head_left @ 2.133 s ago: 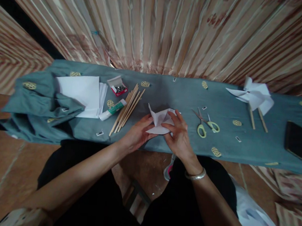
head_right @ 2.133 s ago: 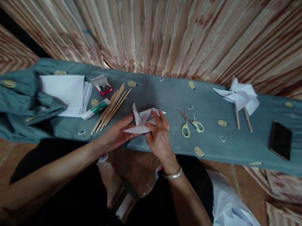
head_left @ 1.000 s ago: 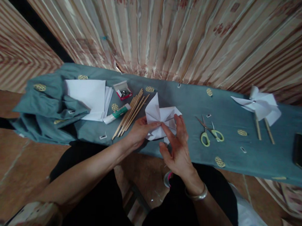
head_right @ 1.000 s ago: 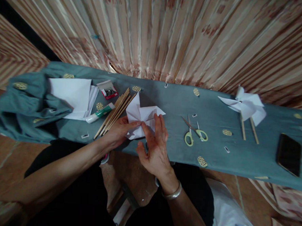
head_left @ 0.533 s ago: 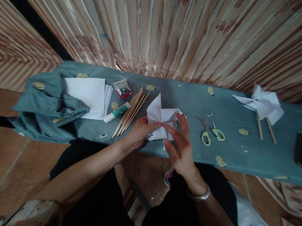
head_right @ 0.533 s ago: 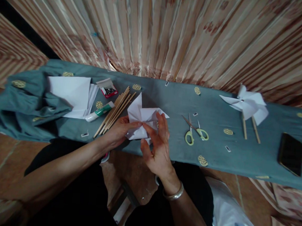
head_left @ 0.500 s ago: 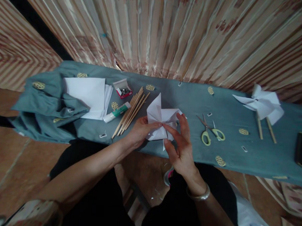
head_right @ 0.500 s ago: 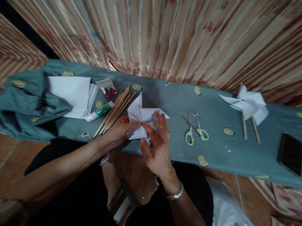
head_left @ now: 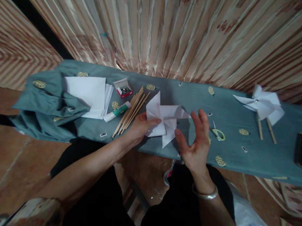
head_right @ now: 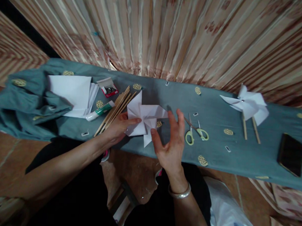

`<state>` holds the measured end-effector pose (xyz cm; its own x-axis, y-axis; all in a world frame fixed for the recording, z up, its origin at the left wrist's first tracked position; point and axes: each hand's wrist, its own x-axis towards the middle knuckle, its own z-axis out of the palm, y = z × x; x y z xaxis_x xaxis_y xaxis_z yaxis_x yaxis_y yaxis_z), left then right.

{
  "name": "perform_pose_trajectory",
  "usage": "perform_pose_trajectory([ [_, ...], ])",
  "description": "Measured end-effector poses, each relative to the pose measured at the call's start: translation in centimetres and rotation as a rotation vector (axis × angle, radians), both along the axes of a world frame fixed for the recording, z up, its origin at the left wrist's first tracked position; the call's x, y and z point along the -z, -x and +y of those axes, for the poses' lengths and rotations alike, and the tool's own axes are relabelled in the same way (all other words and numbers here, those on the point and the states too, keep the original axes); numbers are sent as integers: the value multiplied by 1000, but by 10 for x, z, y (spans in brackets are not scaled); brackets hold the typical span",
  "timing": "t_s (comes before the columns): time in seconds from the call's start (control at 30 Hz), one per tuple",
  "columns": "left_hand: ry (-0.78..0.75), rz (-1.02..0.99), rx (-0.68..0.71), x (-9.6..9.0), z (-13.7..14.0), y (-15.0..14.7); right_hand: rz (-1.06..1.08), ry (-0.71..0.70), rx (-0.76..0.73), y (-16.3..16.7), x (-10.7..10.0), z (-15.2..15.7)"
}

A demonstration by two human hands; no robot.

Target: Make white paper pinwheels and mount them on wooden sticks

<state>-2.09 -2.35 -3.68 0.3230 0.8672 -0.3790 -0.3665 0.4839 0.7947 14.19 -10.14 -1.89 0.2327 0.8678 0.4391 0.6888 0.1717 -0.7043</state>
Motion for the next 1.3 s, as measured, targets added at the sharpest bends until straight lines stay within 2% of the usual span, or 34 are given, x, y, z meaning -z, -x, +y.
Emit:
perform_pose_trajectory([
  [0.13, 22, -44, -5, -3, 3, 1, 531, 134, 67, -6, 8, 7],
  [0.23, 45, -58, 26, -4, 2, 0, 921, 291, -32, -1, 8, 13],
  [0.37, 49, -48, 62, -3, -2, -3, 1139, 411, -142, 12, 3, 19],
  [0.6, -63, 52, 22, 3, -5, -4, 1184, 408, -74, 24, 9, 28],
  [0.77, -133, 39, 2, 5, -3, -4, 1176, 389, -27, 29, 13, 33],
  [1.07, -215, 78, -21, 11, 1, -3, 1005, 329, 66, 34, 23, 39],
  [1.3, -204, 94, -32, 7, 0, -2, 918, 320, 85, 35, 23, 42],
])
